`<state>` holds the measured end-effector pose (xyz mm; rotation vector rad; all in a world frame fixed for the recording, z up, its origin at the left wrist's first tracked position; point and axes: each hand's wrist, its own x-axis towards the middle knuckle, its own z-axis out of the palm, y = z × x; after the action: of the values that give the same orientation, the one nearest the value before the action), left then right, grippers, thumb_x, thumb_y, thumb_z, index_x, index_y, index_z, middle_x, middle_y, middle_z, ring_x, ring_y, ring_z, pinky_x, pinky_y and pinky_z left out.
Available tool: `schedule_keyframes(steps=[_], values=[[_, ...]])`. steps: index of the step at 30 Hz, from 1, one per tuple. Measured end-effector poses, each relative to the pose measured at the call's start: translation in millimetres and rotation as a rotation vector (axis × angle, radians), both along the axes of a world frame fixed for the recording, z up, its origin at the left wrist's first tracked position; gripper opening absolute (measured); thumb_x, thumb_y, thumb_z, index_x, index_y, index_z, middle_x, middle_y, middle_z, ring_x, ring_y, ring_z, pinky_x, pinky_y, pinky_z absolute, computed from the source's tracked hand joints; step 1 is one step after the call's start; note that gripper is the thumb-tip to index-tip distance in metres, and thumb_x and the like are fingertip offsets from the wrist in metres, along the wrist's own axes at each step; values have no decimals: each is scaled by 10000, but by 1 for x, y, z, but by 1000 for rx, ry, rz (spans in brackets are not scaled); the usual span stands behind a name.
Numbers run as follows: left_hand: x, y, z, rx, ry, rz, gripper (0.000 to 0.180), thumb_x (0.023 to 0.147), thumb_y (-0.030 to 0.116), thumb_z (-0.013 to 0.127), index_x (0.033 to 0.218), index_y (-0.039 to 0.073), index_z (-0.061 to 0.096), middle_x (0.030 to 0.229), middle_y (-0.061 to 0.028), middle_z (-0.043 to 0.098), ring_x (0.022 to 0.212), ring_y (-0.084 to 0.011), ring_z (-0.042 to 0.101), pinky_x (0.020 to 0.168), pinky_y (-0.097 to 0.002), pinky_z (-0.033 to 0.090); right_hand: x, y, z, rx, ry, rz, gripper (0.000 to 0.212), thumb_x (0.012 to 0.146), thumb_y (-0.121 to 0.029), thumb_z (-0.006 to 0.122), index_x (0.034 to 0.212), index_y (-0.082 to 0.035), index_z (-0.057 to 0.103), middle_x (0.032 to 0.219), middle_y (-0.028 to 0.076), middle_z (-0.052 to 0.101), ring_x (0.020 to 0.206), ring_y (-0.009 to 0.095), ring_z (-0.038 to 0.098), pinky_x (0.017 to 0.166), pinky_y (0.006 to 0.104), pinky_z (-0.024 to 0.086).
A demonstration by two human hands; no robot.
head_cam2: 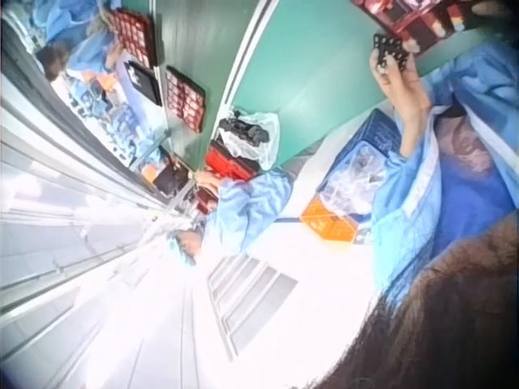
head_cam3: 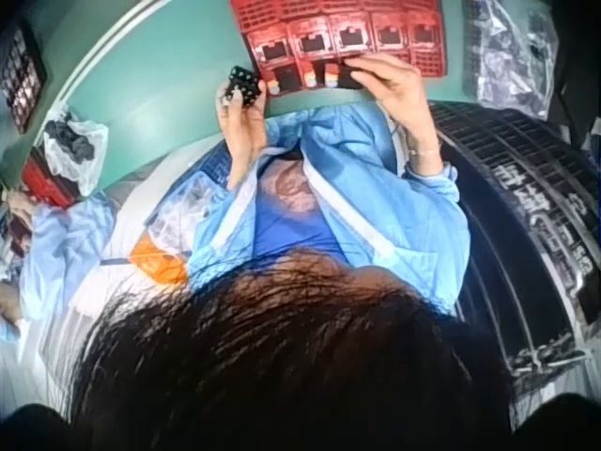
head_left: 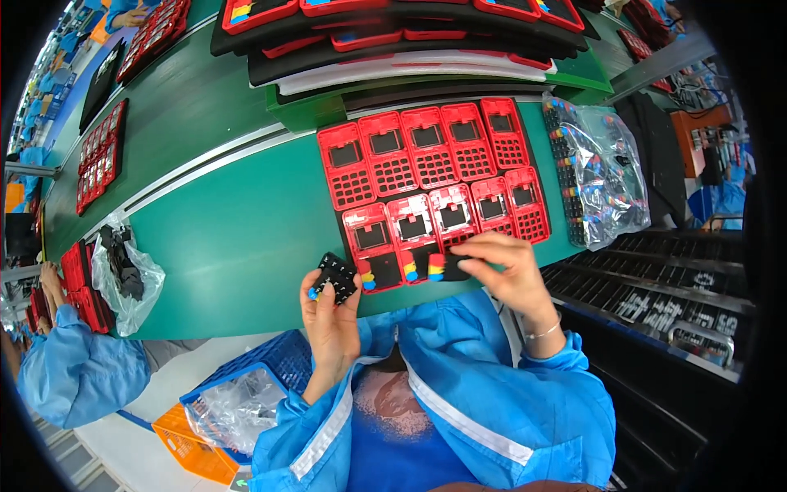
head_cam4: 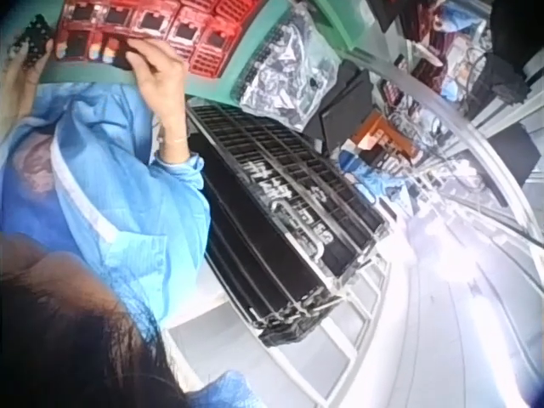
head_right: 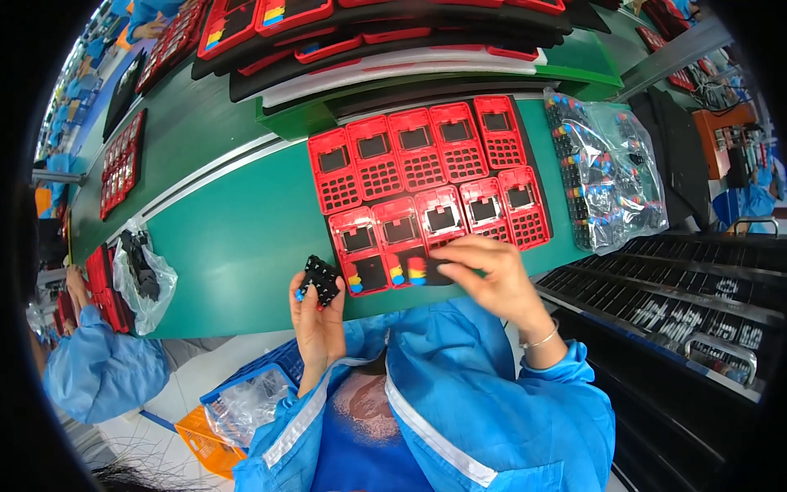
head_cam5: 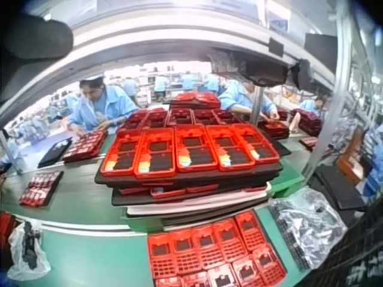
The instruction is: The person assembles keypads and buttons into device housings by hand, taking components from trays and plastic bags and inserting them into the housings.
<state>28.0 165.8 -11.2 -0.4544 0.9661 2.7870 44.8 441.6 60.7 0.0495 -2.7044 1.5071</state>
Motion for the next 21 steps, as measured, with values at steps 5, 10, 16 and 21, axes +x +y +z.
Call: schedule_keyframes(steps=[5, 10, 16, 21], values=[[-1, 4, -2, 2, 4, -90, 303, 1063, 98, 585, 1354, 74, 503, 1302, -201, 617, 1177, -337, 665, 1041, -461, 585, 4, 9, -16, 381, 136, -49, 241, 844, -21, 782, 1086, -34, 784, 1000, 131, 736, 908, 305, 719, 801, 377, 591], [0, 4, -3, 10, 0, -94, 287, 1056, 60, 579, 1334, 70, 506, 1310, -197, 626, 1184, -353, 677, 1033, -460, 593, 2, 8, -17, 501, 221, -34, 244, 822, 5, 732, 1061, -12, 772, 999, 139, 723, 879, 327, 703, 776, 410, 579], [0, 7, 0, -25, 1, -86, 296, 1058, 91, 594, 1343, 67, 514, 1293, -183, 620, 1177, -325, 671, 1041, -453, 593, 0, 8, -20, 589, 253, -19, 277, 803, 32, 729, 1075, 2, 770, 1026, 132, 718, 905, 308, 689, 797, 401, 564], [-1, 5, -3, -18, -3, -77, 274, 1056, 56, 578, 1323, 69, 518, 1309, -195, 631, 1191, -355, 675, 1036, -462, 589, -2, 1, -5, 725, 291, -23, 375, 770, 30, 703, 1141, 2, 743, 1096, 119, 702, 967, 307, 659, 873, 416, 545]])
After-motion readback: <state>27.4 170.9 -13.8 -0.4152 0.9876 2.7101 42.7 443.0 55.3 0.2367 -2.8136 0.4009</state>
